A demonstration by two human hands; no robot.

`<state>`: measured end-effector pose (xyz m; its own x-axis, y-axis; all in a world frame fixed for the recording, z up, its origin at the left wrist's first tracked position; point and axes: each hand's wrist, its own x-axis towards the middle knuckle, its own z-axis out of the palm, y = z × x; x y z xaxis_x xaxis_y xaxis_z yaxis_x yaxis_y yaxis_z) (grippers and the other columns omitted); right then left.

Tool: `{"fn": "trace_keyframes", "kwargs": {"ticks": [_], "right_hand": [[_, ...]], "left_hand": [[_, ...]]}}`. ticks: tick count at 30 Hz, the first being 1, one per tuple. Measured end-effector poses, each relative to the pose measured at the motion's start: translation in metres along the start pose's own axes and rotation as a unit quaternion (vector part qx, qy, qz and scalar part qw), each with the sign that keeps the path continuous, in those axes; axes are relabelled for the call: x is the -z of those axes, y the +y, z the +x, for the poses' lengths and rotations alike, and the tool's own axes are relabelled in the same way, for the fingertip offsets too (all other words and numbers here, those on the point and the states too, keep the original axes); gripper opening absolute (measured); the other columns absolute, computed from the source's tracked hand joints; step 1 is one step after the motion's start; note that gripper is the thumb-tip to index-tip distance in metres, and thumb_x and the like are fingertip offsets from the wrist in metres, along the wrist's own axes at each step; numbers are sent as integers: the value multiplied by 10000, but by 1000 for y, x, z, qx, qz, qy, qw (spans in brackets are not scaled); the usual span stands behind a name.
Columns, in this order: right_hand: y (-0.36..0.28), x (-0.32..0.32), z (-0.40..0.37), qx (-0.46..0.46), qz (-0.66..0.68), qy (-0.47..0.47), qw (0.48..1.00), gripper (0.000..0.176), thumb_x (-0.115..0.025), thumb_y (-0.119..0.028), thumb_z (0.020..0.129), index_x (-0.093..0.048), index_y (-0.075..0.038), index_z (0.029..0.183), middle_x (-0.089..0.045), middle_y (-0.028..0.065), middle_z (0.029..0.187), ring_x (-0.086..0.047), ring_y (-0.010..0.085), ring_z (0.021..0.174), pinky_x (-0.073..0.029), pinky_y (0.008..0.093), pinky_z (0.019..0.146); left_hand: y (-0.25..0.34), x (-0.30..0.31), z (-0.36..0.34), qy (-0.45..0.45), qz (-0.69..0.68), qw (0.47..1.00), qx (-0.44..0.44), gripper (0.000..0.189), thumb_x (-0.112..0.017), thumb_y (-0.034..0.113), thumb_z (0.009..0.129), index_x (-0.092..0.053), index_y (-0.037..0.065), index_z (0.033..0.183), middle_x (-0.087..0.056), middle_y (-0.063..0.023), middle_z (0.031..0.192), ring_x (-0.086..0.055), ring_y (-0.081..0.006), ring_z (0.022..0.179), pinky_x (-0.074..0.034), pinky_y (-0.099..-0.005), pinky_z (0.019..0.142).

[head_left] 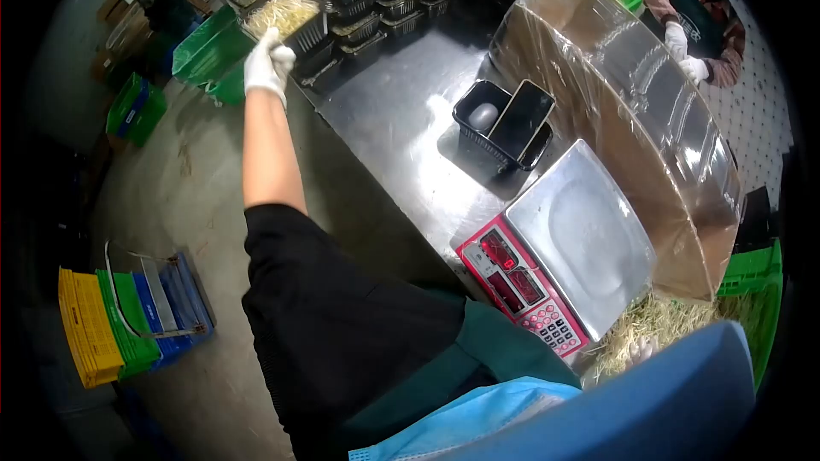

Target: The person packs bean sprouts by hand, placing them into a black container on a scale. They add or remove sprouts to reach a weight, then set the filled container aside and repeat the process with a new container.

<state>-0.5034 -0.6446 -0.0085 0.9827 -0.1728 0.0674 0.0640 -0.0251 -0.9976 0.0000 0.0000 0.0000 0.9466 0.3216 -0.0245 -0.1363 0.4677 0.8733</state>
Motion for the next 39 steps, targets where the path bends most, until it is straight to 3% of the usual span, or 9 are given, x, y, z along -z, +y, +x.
{"fn": "trace_keyframes", "kwargs": {"ticks": [2, 6, 11, 13, 25, 29, 30, 35, 39], "right_hand": [[-23, -15, -3, -10, -86, 133, 987, 519, -530, -235, 962, -355, -114, 1435, -500, 114, 1309, -540, 143, 992, -438, 281, 872], [70, 82, -50, -161, -322, 373, 855, 517, -497, -124, 963, -324, -90, 1449, -510, 108, 1300, -542, 185, 1013, -431, 265, 887], [55, 103, -154, -126, -641, 584, 481, 490, -601, -187, 852, -480, -8, 1292, -490, 234, 1314, -538, 354, 1137, -437, 395, 949], [6, 78, -163, -441, -569, 590, 366, 491, -593, -358, 852, -553, -11, 1198, -542, 242, 1224, -541, 396, 1118, -442, 439, 954], [-5, 116, -252, -250, -531, 633, 505, 275, -717, -250, 792, -610, -1, 830, -629, 168, 825, -609, 334, 787, -464, 391, 684], [0, 111, -195, 76, -454, 457, 761, 131, -702, -83, 808, -728, -85, 936, -692, 73, 848, -632, 161, 703, -505, 286, 637], [-15, 102, -175, -145, -357, 366, 847, 104, -647, -118, 835, -725, -103, 903, -689, 54, 820, -652, 137, 727, -502, 273, 609], [1, 86, -87, 213, -530, 77, 817, 545, -668, -249, 758, -543, -46, 1249, -631, 123, 1088, -630, 281, 971, -520, 332, 805], [-3, 145, -69, 84, -549, 206, 805, 987, -822, -328, 621, -326, -12, 1413, -449, 188, 1386, -479, 301, 1251, -407, 361, 1031]], "left_hand": [[-6, -2, 18, 84, -30, 994, 65, 374, -748, 375, 784, -520, 80, 796, -552, -55, 667, -543, -181, 524, -507, -287, 483], [-30, -47, -31, 19, -112, 993, -35, 739, -618, 371, 888, -277, -46, 1394, -281, -197, 1466, -323, -327, 1347, -406, -506, 1046], [-131, -99, -141, -276, -21, 960, 37, 633, -514, -28, 795, -292, -108, 1382, -368, -311, 1394, -468, -420, 1225, -466, -382, 947], [-154, -151, -211, -285, -3, 958, 41, 679, -489, -114, 728, -281, -125, 1374, -371, -315, 1385, -427, -410, 1260, -361, -456, 1087], [-175, -264, -459, -527, 33, 843, 99, 693, -490, -17, 845, -195, 17, 1471, -321, -213, 1449, -373, -360, 1320, -365, -455, 1062], [-208, -309, -553, -645, 84, 731, 208, 668, -551, 138, 885, -245, 35, 1470, -415, -169, 1412, -447, -257, 1255, -369, -356, 1027], [-205, -323, -585, -620, 57, 709, 332, 758, -592, 155, 875, -165, 68, 1496, -373, -147, 1441, -402, -243, 1283, -346, -351, 1043], [-222, -329, -607, -412, 7, 828, 381, 558, -637, 130, 835, -392, 63, 1331, -564, -110, 1159, -581, -241, 1037, -486, -377, 897], [-192, -307, -534, -350, 80, 917, 172, 583, -630, 188, 859, -385, 48, 1370, -541, -113, 1231, -584, -232, 1057, -505, -359, 888]]}}
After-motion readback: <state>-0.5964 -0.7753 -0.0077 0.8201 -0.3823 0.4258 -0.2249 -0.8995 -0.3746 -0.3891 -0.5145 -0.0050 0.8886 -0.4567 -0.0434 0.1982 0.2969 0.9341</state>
